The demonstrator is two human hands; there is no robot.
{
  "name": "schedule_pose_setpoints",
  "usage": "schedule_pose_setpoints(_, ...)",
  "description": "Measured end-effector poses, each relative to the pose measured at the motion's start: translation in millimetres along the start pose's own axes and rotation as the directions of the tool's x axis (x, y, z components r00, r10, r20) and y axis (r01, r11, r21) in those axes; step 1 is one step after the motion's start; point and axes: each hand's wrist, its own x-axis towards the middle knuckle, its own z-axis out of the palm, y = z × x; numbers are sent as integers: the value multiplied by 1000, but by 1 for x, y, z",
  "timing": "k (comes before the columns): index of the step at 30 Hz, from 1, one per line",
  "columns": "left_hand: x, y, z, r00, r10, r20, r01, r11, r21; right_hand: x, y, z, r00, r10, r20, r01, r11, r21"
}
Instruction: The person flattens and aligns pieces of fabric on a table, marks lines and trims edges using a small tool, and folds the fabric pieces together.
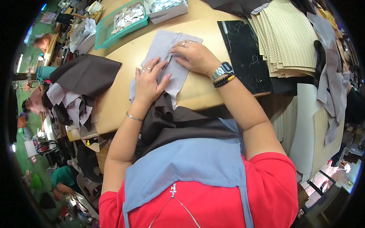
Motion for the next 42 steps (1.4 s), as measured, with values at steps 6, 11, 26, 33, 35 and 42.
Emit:
schedule_pose_setpoints(6, 0, 0, 1, 999, 2, -32, -2, 1000, 23, 0, -5, 4, 995, -41, 89, 53, 990, -134)
schedule_pose_setpoints(11, -1, -1, 3, 998, 0, -67, 0, 1000, -3, -1, -4, 7, 991, -85, 99, 99, 984, -150)
schedule_pose_setpoints(26, -6, -1, -5, 999, -28, -41, 31, 998, 59, -1, -24, 7, 978, -63, 197, 98, 979, -178)
schedule_pose_setpoints(33, -12, -2, -21, 997, 69, 22, -72, 975, 208, -7, -26, 15, 977, -66, 201, 122, 952, -280)
schedule_pose_setpoints(35, -15, 0, -24, 996, 88, 18, -89, 967, 237, -6, -27, 14, 967, -98, 235, 156, 958, -241)
schedule_pose_setpoints(42, -18, 2, -34, 989, 119, 90, -139, 953, 270, -6, -35, 11, 943, -17, 331, 98, 968, -230)
